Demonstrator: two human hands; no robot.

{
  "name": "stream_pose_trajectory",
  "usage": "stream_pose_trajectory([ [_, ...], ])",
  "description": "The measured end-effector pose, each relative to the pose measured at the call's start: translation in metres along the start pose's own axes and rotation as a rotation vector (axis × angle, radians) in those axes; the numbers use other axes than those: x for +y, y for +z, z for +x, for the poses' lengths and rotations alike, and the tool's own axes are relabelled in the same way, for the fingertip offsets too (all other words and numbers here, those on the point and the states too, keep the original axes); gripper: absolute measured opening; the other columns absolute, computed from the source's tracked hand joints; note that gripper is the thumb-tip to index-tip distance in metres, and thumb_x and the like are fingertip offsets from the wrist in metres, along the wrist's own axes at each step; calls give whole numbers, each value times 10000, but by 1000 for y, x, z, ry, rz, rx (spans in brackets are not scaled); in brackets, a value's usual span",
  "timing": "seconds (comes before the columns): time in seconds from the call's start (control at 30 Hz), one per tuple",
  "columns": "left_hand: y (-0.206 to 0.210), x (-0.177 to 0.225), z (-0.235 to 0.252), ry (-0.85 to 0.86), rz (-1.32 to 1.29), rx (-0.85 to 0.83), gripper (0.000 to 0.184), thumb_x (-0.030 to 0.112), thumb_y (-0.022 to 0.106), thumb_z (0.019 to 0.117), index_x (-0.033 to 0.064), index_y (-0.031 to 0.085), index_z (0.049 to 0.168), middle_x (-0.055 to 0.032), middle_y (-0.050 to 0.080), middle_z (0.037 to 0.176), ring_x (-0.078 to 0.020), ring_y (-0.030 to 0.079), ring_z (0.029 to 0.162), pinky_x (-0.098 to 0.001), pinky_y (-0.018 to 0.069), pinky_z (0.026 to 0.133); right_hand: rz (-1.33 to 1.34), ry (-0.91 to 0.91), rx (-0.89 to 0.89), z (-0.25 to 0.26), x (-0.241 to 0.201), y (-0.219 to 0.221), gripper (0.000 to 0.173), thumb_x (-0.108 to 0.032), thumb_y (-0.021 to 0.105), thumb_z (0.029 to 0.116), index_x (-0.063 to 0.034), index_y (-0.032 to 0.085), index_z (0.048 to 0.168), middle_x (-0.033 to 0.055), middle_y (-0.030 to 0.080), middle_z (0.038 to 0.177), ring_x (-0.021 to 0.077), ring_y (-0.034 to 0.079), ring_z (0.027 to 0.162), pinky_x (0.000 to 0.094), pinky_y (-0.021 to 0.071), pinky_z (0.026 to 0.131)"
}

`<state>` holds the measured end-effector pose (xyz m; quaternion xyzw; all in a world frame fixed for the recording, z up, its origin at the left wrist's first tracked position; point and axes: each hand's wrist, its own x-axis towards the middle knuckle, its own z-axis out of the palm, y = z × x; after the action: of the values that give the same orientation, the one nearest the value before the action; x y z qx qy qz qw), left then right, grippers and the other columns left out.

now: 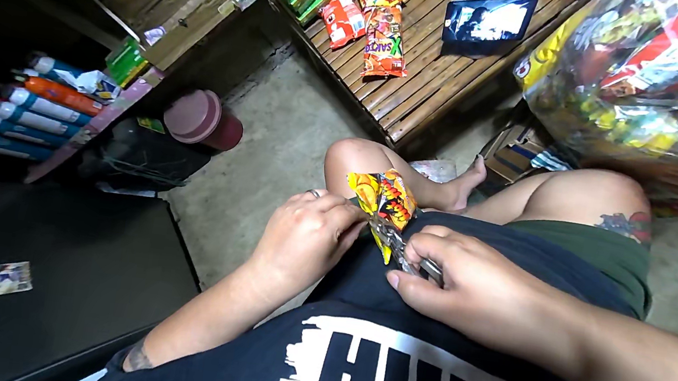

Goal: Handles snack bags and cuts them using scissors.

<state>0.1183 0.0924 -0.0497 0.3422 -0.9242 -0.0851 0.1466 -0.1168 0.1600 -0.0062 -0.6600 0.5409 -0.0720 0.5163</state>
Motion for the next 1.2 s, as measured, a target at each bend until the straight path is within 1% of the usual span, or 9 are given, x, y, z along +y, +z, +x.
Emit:
stream_pose_trajectory([
  [0.13,1,3,1,9,40,-1,153,228,644,960,162,779,936,-15,751,896,-201,723,862,-377,588,733,21,-4,8,0,0,2,380,-476,527,1006,-120,621,916,11,529,904,81,518,816,268,415,695],
  [0.27,4,8,-1,10,105,14,154,222,641,953,149,773,918,-35,744,878,-223,724,848,-390,590,715,57,-1,12,1,1,5,376,-464,521,1010,-114,616,912,9,526,902,74,511,819,260,407,701],
  [0.43,6,8,-2,2,109,9,155,223,637,954,150,767,911,-29,745,876,-219,726,868,-382,587,721,75,21,-12,2,1,6,357,-460,525,1009,-126,609,915,2,518,911,67,508,816,254,405,698],
  [0.63,9,4,-2,2,61,16,159,225,638,952,148,768,904,-24,757,898,-207,734,886,-375,593,735,81,19,-11,2,3,7,362,-468,524,1011,-130,608,912,0,520,912,62,509,814,250,408,695],
  [0.73,11,3,-2,-4,46,11,158,230,641,950,150,771,907,-21,757,891,-204,733,874,-371,590,722,82,18,-11,3,4,7,363,-461,525,1012,-123,612,913,5,526,917,65,514,817,255,412,698],
  [0.93,10,-2,-2,-20,-36,-9,175,232,631,957,138,769,904,-10,763,893,-186,734,883,-367,592,760,89,24,-15,3,5,7,353,-460,535,1009,-128,611,915,1,526,921,64,516,818,252,415,699],
  [1.03,9,-4,-1,-46,-102,-38,176,231,630,956,138,769,901,-7,762,895,-171,730,864,-360,589,753,68,35,-28,3,3,7,360,-464,539,1009,-123,617,929,11,530,935,83,521,846,272,416,715],
  [1.13,8,-8,0,-98,-198,-108,176,235,635,958,126,765,912,-6,755,893,-153,723,857,-365,591,760,32,37,-39,3,2,7,377,-468,548,1009,-104,633,962,37,540,975,104,531,848,282,435,721],
  [1.2,9,-11,1,-124,-247,-132,177,247,639,954,132,766,908,6,747,884,-118,713,846,-327,587,755,8,35,-44,3,1,8,381,-470,550,1010,-101,637,973,40,537,983,101,531,831,271,437,707],
])
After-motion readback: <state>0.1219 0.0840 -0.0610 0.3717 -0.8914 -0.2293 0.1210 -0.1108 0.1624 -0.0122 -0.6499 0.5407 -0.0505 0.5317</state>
